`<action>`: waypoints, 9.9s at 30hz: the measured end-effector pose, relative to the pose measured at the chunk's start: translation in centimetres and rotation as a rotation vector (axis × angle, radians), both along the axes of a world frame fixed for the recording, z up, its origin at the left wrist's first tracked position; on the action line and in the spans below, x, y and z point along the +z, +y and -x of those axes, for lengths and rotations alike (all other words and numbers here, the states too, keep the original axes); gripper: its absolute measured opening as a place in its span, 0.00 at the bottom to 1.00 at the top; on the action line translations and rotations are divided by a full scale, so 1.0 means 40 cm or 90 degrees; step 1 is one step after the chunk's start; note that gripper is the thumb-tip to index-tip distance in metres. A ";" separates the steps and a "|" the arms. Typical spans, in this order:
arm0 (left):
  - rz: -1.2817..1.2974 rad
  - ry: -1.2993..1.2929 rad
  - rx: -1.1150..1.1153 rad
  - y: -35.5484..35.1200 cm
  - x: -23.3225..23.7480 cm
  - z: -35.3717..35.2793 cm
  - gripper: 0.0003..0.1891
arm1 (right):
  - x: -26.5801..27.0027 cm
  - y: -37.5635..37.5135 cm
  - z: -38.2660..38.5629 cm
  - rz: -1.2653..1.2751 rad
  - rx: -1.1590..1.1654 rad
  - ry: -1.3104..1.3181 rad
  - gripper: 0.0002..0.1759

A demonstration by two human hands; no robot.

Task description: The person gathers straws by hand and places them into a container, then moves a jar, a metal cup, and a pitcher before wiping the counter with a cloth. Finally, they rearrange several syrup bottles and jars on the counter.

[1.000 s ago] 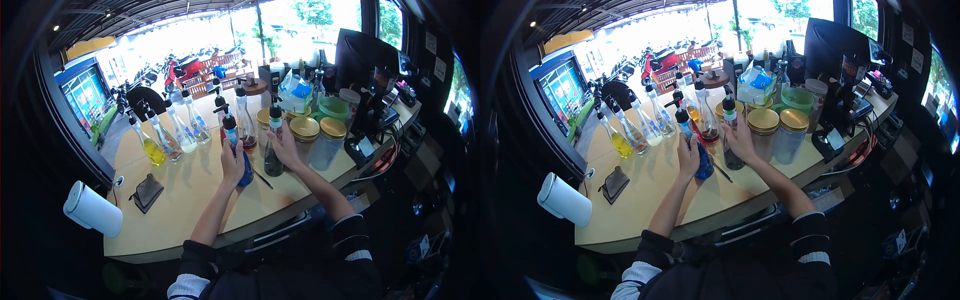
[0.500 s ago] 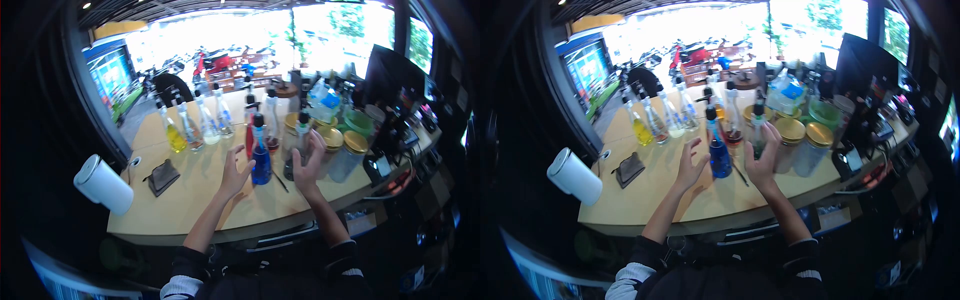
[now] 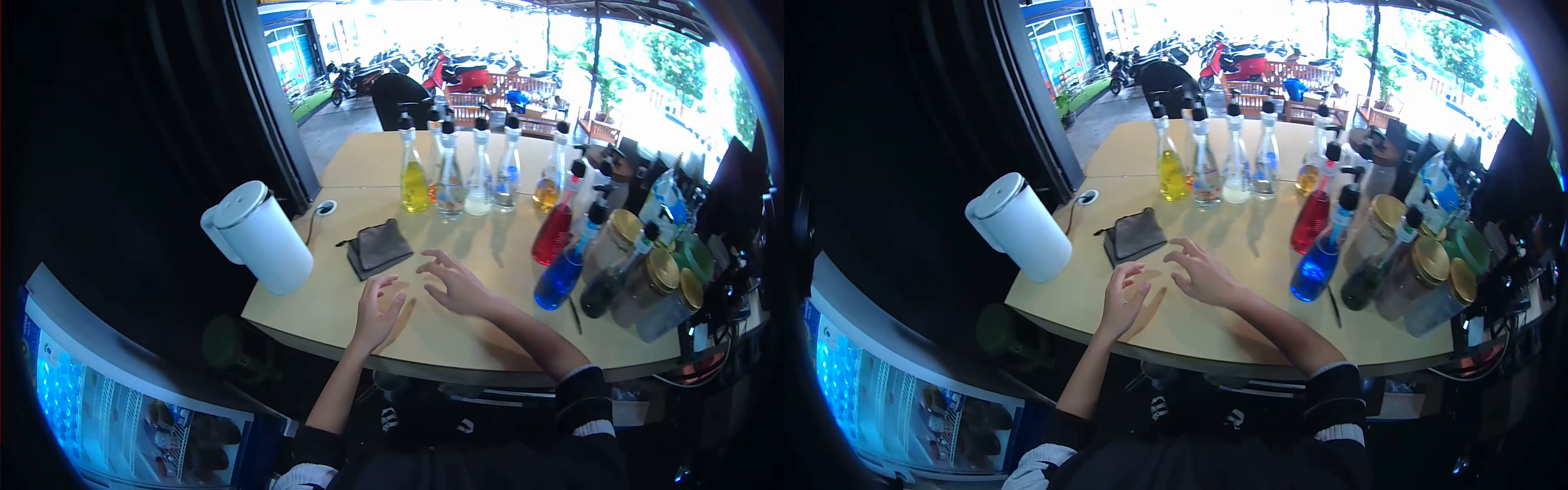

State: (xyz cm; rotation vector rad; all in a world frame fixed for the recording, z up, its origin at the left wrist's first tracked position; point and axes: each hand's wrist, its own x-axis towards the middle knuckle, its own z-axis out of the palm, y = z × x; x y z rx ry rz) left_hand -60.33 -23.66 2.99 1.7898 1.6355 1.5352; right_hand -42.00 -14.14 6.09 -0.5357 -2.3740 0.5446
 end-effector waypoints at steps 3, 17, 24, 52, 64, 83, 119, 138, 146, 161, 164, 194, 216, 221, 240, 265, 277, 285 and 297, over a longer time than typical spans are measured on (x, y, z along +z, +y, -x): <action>0.026 0.000 0.019 -0.016 -0.005 0.105 0.16 | -0.062 0.091 0.147 -0.070 -0.016 0.013 0.17; -0.025 0.034 -0.102 0.077 0.045 0.397 0.20 | -0.070 0.178 0.354 0.366 -0.180 0.271 0.07; -0.065 -0.198 -0.219 0.266 0.136 0.308 0.31 | 0.189 0.126 0.350 0.432 -0.031 0.404 0.06; 0.111 0.179 0.020 0.248 -0.038 0.412 0.23 | -0.150 0.406 0.623 -0.097 -0.104 -0.280 0.32; 0.131 0.269 0.018 0.255 -0.053 0.429 0.23 | -0.158 0.704 0.887 -0.142 -0.076 -0.265 0.28; -0.032 0.175 0.090 0.244 0.014 0.426 0.08 | -0.215 0.572 0.765 -0.085 -0.477 -0.279 0.35; -0.214 0.014 0.392 0.030 0.078 0.586 0.68 | -0.144 0.283 0.640 -0.203 0.219 -0.263 0.29; -0.172 -0.098 0.322 0.027 0.007 0.623 0.70 | -0.139 0.622 0.774 -0.032 -0.252 -0.265 0.25; -0.171 -0.154 0.298 0.027 0.021 0.601 0.68 | -0.162 0.741 0.945 -0.056 -0.172 -0.278 0.25; -0.132 -0.116 0.275 0.035 0.023 0.614 0.67 | -0.190 0.726 0.745 -0.020 -0.553 -0.289 0.30; -0.114 -0.121 0.271 0.046 0.021 0.619 0.68 | -0.206 0.629 0.699 -0.037 -0.587 -0.322 0.30; -0.135 -0.134 0.356 -0.020 -0.047 0.605 0.38 | -0.138 0.197 0.545 -0.162 0.175 -0.251 0.29; -0.120 -0.172 0.380 -0.427 -0.165 0.743 0.21 | -0.172 -0.243 0.997 -0.181 0.009 -0.295 0.29; -0.199 -0.099 0.258 -0.326 -0.126 0.666 0.19 | -0.154 -0.309 0.862 -0.145 0.060 -0.264 0.29; -0.186 -0.030 -0.020 -0.177 -0.040 0.366 0.18 | -0.166 -0.247 0.373 -0.141 -0.235 -0.241 0.30; -0.151 -0.020 -0.313 -0.012 0.047 -0.152 0.20 | 0.044 -0.047 -0.366 -0.139 -0.693 0.374 0.26; -0.118 -0.076 -0.286 -0.024 0.022 -0.174 0.20 | 0.029 -0.004 -0.392 0.001 -0.550 0.341 0.22; -0.094 -0.098 -0.285 -0.020 0.022 -0.149 0.21 | 0.021 0.046 -0.385 -0.041 -0.471 0.376 0.18; 0.027 -0.080 -0.309 0.059 0.083 -0.057 0.33 | 0.210 -0.013 -0.094 0.024 -0.245 0.354 0.20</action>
